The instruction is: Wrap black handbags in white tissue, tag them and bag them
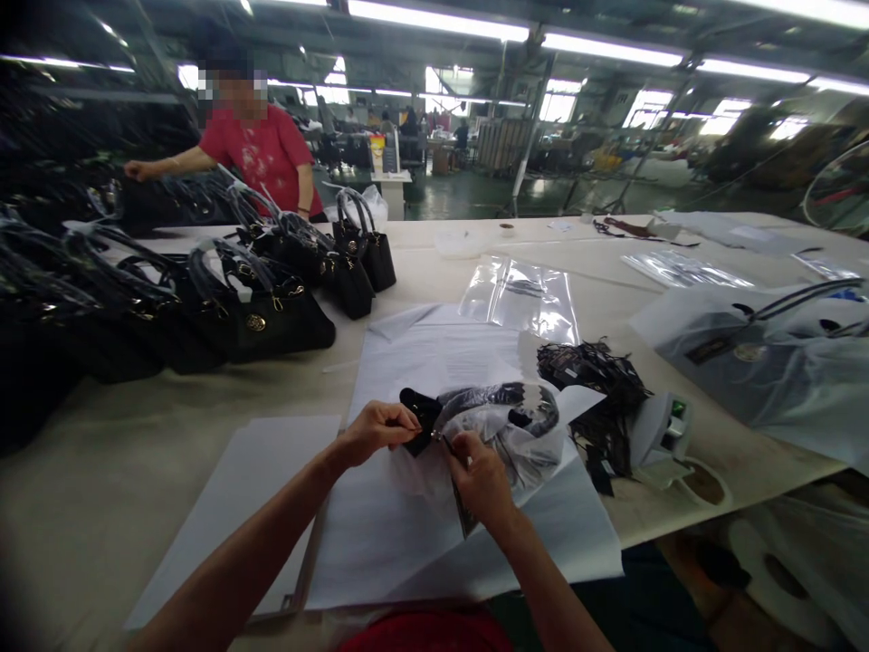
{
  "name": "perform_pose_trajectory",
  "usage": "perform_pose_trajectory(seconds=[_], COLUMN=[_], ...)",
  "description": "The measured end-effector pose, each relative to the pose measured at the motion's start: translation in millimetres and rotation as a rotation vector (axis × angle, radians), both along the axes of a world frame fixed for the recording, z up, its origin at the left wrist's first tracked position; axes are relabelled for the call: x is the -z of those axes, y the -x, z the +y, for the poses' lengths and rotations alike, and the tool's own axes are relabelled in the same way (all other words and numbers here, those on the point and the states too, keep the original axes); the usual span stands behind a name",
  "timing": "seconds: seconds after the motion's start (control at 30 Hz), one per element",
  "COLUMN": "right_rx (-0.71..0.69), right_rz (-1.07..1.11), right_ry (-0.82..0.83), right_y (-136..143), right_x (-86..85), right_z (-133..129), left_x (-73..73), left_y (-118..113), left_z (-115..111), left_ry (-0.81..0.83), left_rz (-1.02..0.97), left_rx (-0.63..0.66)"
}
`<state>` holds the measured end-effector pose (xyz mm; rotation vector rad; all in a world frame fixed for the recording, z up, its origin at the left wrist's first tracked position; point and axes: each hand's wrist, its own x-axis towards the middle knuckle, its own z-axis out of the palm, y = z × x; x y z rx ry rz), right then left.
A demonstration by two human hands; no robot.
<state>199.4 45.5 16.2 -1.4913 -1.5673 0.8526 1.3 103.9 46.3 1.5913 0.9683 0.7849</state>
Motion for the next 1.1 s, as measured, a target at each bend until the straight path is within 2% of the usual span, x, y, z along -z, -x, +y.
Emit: perform_pose_trajectory(seconds=[0.1, 0.17, 0.2, 0.37, 0.5, 0.6, 0.7, 0.83, 1.0, 1.1], right_rx=[-0.037, -0.046, -0.039, 0.095, 0.130, 0.115, 0.040, -0.089, -0.388, -0.475], right_rz=[0.157, 0.270, 0.303, 0.287, 0.295, 0.284, 0.409, 0.641, 0.757, 0.723], right_ry=[0.107, 0.211, 0.248, 0.228, 0.191, 0.213, 0.305, 0.510, 0.743, 0.796], right_y=[-1.6, -2.4, -2.6, 2.3, 10.8, 14.2, 11.8, -4.0, -26.6, -28.7], right_x=[3.6, 4.6, 4.7, 3.3, 3.0, 3.9, 4.6, 4.6, 5.7, 10.6], right_z=[-3.9, -3.8, -3.4, -0.6, 3.3, 4.7, 1.0, -11.1, -26.0, -33.0], left_x=[1.3, 3.1, 4.1, 4.6, 3.7, 9.2, 16.9, 23.2, 31.6, 39.1], left_y=[1.1, -2.3, -4.7, -16.2, -16.9, -11.8, -7.4, -9.0, -18.4, -23.6], left_z=[-9.8, -16.1, -19.2, -35.9, -49.7, -58.5, -65.9, -72.5, -73.2, -72.7], left_ry=[0.266, 0.389, 0.364, -0.124, -0.205, -0.227, -0.231, -0.287, -0.314, -0.287], left_rz=[-0.181, -0.281, -0.249, 0.226, 0.330, 0.452, 0.426, 0.331, 0.309, 0.271], left_rx=[0.068, 0.041, 0.006, -0.222, -0.341, -0.360, -0.294, -0.180, -0.154, -0.131])
